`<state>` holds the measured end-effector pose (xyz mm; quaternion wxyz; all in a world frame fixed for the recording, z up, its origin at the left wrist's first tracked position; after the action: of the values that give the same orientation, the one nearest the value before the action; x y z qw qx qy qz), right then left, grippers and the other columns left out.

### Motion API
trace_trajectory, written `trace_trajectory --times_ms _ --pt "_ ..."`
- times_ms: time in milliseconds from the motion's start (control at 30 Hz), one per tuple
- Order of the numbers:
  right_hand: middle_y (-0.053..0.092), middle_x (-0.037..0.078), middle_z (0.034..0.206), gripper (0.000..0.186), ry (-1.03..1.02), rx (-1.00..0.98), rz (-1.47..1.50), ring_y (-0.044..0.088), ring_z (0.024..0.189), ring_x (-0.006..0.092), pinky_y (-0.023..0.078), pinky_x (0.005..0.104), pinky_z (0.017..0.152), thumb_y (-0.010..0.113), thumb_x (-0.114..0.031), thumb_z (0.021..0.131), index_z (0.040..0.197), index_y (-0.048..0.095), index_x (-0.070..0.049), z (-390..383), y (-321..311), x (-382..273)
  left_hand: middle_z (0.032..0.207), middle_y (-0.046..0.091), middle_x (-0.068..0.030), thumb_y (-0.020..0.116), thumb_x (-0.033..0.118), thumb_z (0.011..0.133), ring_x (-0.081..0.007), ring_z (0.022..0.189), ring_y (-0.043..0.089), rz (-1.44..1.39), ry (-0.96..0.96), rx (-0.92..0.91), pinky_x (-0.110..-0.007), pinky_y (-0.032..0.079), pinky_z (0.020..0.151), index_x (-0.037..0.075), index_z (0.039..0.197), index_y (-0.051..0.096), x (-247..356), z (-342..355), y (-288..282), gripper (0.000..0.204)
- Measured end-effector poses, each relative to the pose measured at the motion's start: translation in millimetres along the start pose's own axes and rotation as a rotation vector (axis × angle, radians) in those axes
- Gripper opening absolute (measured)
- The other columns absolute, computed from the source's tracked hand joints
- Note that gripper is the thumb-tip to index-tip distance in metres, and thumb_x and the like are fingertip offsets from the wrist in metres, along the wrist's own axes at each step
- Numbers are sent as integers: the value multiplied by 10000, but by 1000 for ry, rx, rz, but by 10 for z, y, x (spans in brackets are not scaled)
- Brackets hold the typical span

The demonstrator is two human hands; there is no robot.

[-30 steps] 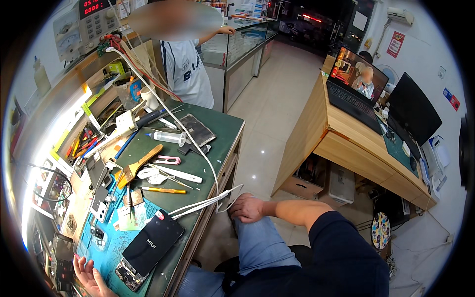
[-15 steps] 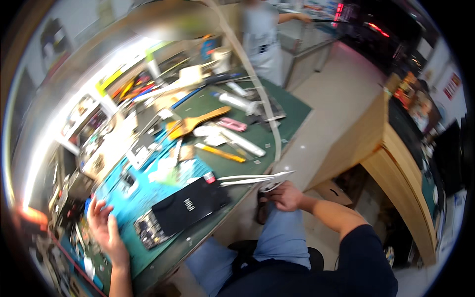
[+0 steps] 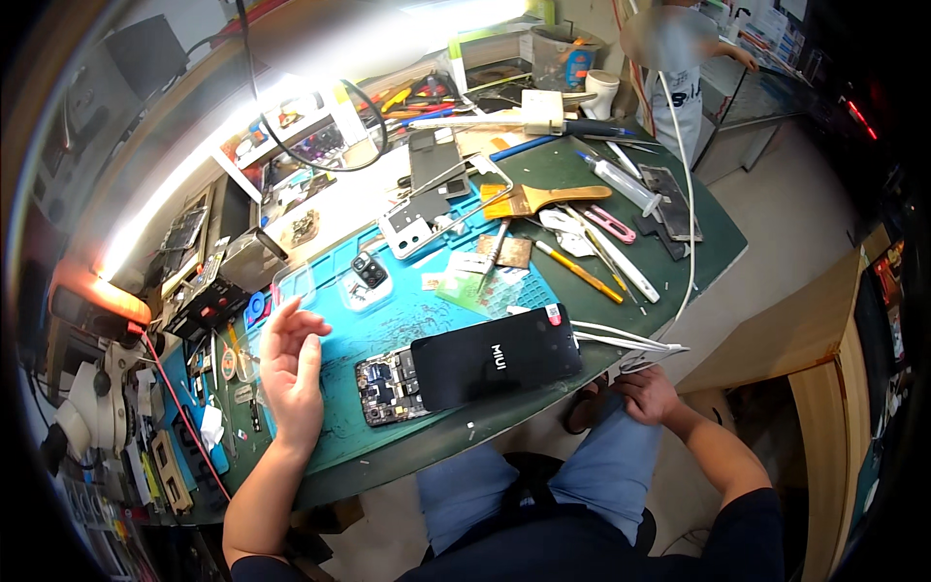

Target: The person repairs a disassembled smartphone on a cluttered workbench. They use a metal spudger to pry and adjust internal components, then connect a charging cable to test the device. The person also handles a separate pink phone back cover and interacts with a second person who briefly enters the frame.

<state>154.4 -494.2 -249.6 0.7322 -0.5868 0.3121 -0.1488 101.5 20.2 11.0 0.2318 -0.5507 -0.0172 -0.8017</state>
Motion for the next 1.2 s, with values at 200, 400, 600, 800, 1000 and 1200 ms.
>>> trace_trajectory --times_ms 200,400,600,800,1000,1200 --pt "774 107 1166 398 -48 45 19 708 1103 329 496 505 1001 632 -232 783 1126 787 -103 41 -61 -45 1046 672 -80 517 64 1125 -146 961 650 -45 9 -58 -302 544 921 -18 1427 572 58 -11 74 318" --pt "770 99 1195 406 -26 18 -5 703 1125 321 484 490 1014 628 -240 800 1153 784 -113 41 -47 -45 990 676 -70 491 132 1154 -112 849 627 -72 -36 -60 -264 534 791 -4 1422 583 -21 -31 45 314" --pt "764 85 1220 409 -2 -2 -15 695 1145 315 469 486 1033 619 -252 818 1174 781 -130 16 -11 -4 953 678 -55 486 143 1158 -96 809 615 -84 -36 -72 -242 505 732 8 1426 583 -15 -40 61 315" --pt "759 80 1237 415 7 -17 -28 689 1162 307 462 487 1047 615 -254 821 1186 777 -139 -9 34 20 949 675 -54 487 146 1158 -94 801 611 -85 -45 -70 -239 503 721 7 1428 581 -15 -43 76 317" --pt "759 72 1243 418 16 -19 -31 683 1173 308 455 485 1053 616 -254 822 1194 777 -152 -9 55 27 947 673 -58 487 147 1159 -95 801 610 -88 -42 -72 -244 507 724 3 1427 579 -12 -40 76 318" --pt "759 81 1238 421 9 -18 -20 682 1169 312 457 494 1038 625 -243 813 1195 777 -153 14 41 9 959 672 -67 497 124 1150 -105 833 619 -72 -35 -84 -255 531 770 -6 1434 570 0 -44 78 321"
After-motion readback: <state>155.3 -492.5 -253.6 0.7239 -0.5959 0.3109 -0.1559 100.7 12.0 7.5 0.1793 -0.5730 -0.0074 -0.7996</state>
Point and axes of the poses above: each hand's wrist, its own z-axis towards the middle knuckle, its own y-axis out of the palm, x = y × z, the point moved 10 cm from there along z, towards the middle knuckle
